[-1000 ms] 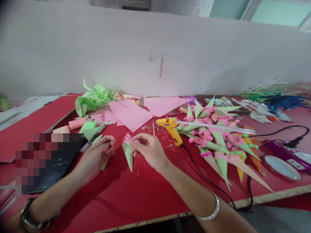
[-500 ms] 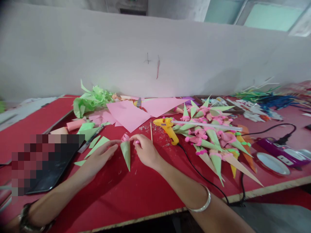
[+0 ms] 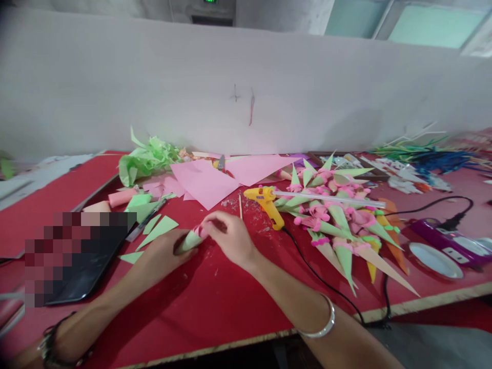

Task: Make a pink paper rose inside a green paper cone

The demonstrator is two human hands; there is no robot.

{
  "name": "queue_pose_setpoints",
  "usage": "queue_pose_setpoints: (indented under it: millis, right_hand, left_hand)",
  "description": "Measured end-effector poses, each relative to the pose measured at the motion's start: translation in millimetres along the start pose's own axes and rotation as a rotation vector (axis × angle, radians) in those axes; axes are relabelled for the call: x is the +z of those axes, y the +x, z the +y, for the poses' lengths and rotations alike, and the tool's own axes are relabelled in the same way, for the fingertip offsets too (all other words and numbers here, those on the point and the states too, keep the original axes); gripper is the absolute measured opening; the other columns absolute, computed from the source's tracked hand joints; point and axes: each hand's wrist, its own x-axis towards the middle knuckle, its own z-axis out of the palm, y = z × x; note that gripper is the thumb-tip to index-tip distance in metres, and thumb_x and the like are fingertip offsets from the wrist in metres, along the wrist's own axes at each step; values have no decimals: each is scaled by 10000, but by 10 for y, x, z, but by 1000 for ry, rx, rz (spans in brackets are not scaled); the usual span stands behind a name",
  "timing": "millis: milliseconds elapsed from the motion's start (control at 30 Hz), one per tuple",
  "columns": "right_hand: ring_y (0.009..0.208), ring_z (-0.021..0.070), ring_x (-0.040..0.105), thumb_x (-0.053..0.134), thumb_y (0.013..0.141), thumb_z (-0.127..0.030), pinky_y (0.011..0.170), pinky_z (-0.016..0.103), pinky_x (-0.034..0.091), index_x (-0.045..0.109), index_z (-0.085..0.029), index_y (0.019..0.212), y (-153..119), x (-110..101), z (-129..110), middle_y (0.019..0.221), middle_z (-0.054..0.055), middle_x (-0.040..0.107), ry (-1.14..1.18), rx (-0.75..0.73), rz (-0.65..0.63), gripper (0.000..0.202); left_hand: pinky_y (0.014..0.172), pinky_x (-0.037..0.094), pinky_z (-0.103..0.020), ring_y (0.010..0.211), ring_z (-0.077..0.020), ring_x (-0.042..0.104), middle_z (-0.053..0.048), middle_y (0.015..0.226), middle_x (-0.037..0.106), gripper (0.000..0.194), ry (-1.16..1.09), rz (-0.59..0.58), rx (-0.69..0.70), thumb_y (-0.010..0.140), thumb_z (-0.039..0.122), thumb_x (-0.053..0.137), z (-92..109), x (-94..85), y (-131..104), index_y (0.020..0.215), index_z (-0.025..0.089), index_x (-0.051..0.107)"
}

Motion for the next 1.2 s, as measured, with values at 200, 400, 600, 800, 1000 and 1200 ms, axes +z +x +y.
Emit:
queue_pose_setpoints:
  millis: [200, 400, 600, 800, 1000, 1200]
  right_hand:
    - [933, 155, 558, 536, 742, -250, 846, 301, 426, 623, -216, 903, 55, -82, 4, 973, 23, 627, 142, 14, 200, 186]
    - [851, 136, 592, 510, 774, -257, 812, 297, 465, 620, -234, 933, 49, -95, -41, 952, 13, 641, 267, -36, 194, 195]
    - [919, 141, 575, 525, 763, -222, 835, 280, 452, 639, -232, 899, 46, -108, -55, 932, 2, 651, 138, -120, 160, 178]
    - [919, 125, 575, 498, 777, -178, 829, 262, 457, 635, -257, 924, 31, -101, -47, 944, -12, 648, 46, -200, 180, 216]
    - [974, 126, 547, 458, 783, -113, 871, 275, 434, 620, -253, 976, -7, -82, -86, 992, -4, 633, -112, -310, 189, 289]
    - [976, 134, 546, 436, 789, -97, 870, 295, 438, 603, -266, 1014, -44, -38, -102, 1019, 0, 623, -192, -345, 201, 327]
  left_hand:
    - [441, 135, -228, 413, -92, 292, 39, 436, 396, 225, 100, 27, 34, 652, 314, 592, 52, -20, -15, 507, 182, 481]
    - [432, 123, -232, 398, -82, 280, 37, 422, 367, 273, 91, 52, 25, 628, 367, 603, 17, -26, -16, 478, 172, 484]
    - [443, 150, -227, 428, -85, 305, 36, 452, 373, 326, 287, -41, 13, 699, 433, 486, 32, -23, -9, 517, 163, 465]
    - [437, 168, -220, 436, -86, 326, 36, 465, 367, 354, 360, -76, -8, 730, 449, 430, 50, -23, -2, 520, 165, 407]
    - [423, 150, -219, 424, -78, 295, 40, 458, 314, 391, 324, -88, -48, 732, 468, 425, 54, -16, -6, 496, 169, 335]
    - [416, 139, -217, 428, -74, 268, 42, 465, 300, 372, 168, -114, -86, 729, 442, 442, 34, 1, -12, 501, 166, 343]
